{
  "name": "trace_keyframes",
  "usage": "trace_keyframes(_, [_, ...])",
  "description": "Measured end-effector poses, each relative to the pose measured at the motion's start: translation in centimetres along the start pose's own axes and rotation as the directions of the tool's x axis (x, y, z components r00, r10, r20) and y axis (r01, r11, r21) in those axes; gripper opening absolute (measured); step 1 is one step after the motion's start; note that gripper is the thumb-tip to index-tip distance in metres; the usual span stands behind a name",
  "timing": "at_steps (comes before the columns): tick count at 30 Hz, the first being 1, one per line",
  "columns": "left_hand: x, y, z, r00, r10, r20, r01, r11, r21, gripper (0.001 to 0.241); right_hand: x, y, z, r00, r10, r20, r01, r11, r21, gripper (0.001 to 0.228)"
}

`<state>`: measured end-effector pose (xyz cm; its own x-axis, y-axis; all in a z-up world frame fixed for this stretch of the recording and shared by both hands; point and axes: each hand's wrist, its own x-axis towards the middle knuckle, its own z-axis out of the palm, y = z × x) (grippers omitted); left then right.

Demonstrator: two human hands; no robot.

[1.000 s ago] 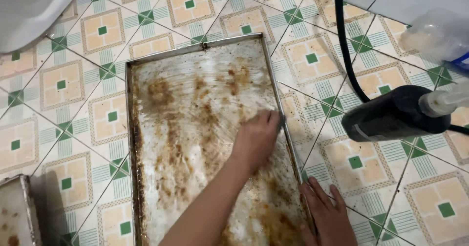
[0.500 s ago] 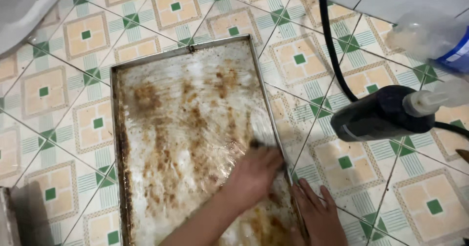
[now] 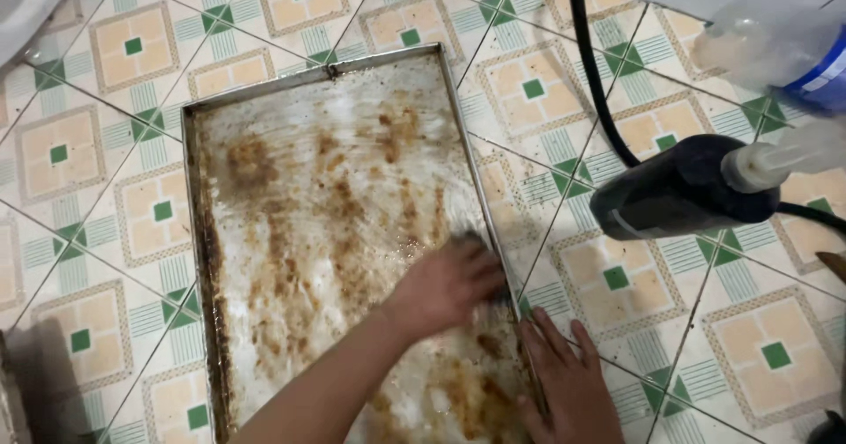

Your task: The person scrubs a large, dirty metal baking tray placed on a tiled floor using a dark scrubbing pad. They repeatedly rub the surface to remove brown stains and grime.

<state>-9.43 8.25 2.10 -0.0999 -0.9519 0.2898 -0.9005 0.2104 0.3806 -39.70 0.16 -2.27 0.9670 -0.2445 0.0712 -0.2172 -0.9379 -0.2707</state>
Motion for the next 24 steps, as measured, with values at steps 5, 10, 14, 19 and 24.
trace_keyframes(5, [1.8,-2.3,2.2,0.879,-0.416,-0.234,0.448,0.888,0.102,0.039,0.6,-0.8,-0.9,0.999,0.042,0.006,-0.043,0.990,0.137,0.088])
trace_keyframes(10, [-1.1,4.9,1.7,0.981,-0.139,-0.134,0.141,0.990,0.006,0.033,-1.0,1.8,3.7,1.000,0.009,0.016,-0.002,0.916,-0.402,0.127])
trace_keyframes(14, [6.2,-1.2,-4.1,0.433,-0.728,0.531,0.885,0.231,-0.405,0.044,-0.8,1.1,1.9,0.999,-0.019,-0.027,0.018,0.999,-0.044,0.118])
trace_keyframes(19, [5.3,-5.4,2.9,0.798,-0.357,-0.485,0.449,0.890,0.083,0.043,-0.7,1.0,2.1,0.997,0.064,0.044,-0.061,0.996,-0.062,0.109])
trace_keyframes(24, [0.1,2.8,1.6,0.945,-0.307,-0.116,0.291,0.947,-0.138,0.048,-2.2,3.9,6.1,0.998,-0.056,-0.011,0.043,0.862,-0.504,0.163])
